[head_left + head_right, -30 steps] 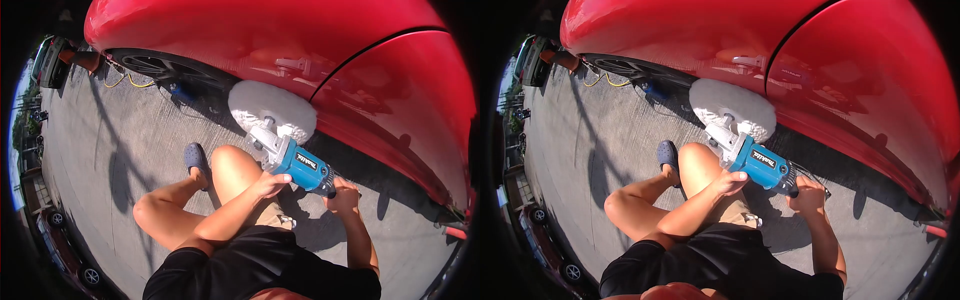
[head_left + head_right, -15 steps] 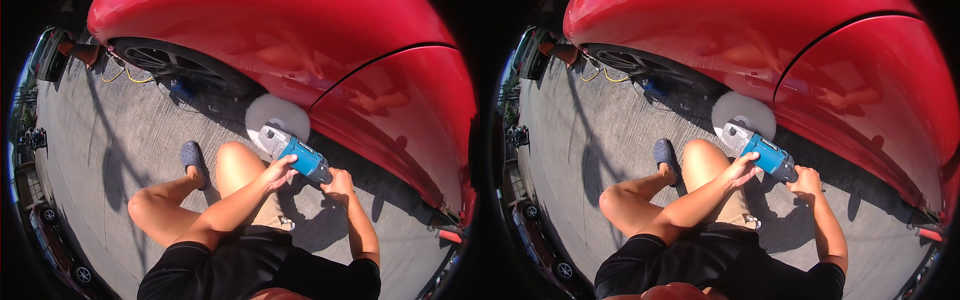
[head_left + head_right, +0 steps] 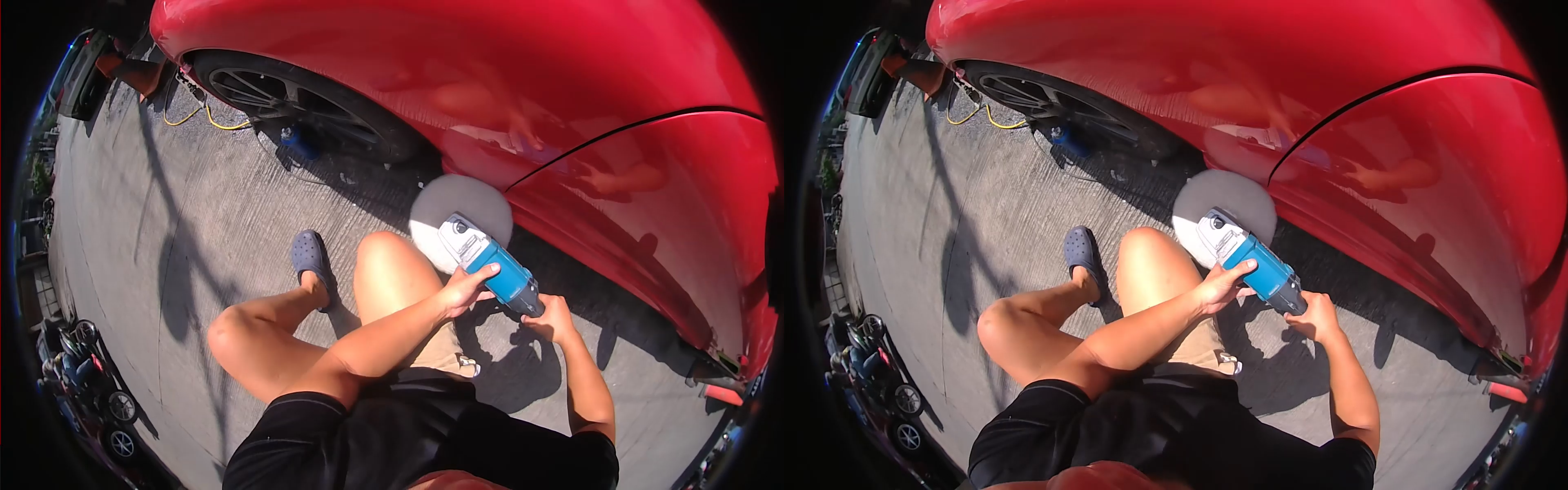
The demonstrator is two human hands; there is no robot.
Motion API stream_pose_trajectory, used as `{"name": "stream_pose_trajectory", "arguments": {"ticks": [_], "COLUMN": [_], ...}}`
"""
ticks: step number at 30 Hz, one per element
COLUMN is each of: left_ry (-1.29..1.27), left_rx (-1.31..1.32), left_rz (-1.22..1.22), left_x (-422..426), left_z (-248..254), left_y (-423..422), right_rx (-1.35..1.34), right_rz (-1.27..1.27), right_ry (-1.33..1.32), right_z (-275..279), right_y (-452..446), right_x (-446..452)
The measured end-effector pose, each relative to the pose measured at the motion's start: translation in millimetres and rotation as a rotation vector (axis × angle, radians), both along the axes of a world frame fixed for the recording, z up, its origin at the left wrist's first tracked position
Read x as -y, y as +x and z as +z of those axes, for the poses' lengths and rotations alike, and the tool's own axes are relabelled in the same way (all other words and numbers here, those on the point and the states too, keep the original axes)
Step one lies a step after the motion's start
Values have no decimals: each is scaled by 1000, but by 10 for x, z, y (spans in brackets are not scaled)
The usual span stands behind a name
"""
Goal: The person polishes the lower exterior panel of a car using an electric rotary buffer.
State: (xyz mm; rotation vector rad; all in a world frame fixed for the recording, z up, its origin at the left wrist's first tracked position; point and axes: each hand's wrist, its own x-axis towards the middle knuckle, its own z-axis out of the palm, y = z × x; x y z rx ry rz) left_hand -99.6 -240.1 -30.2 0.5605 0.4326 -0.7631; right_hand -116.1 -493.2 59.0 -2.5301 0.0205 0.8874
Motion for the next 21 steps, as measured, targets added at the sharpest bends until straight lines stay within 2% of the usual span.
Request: {"name": "stream_pose_trajectory", "arguments": {"ticks": [1,4,7,10,13,16,21], "left_ry": [11,13,44,86,147,208,205], "left_rx": [11,98,144,147,162,167,9], "left_rz": [-12,-100,-153,-111,-22,125,90], "left_x": [22,50,117,144,71,-26,-205], "left_z": [-2,-21,-32,-43,-78,-26,-141], "left_y": [-13,-46,-79,-80,-49,-30,75], "right_rx": [-36,-9,-107,-89,-52,-136,-232], "right_rz": [-20,-100,-228,-206,-191,-152,-149], "right_ry": [-22,169,120,71,166,142,212], "right_z": [56,15,123,39,-93,-52,-144], "right_y": [-17,-205,-320,-374,-281,-12,163], "right_x": [-18,89,81,96,37,-139,-271]}}
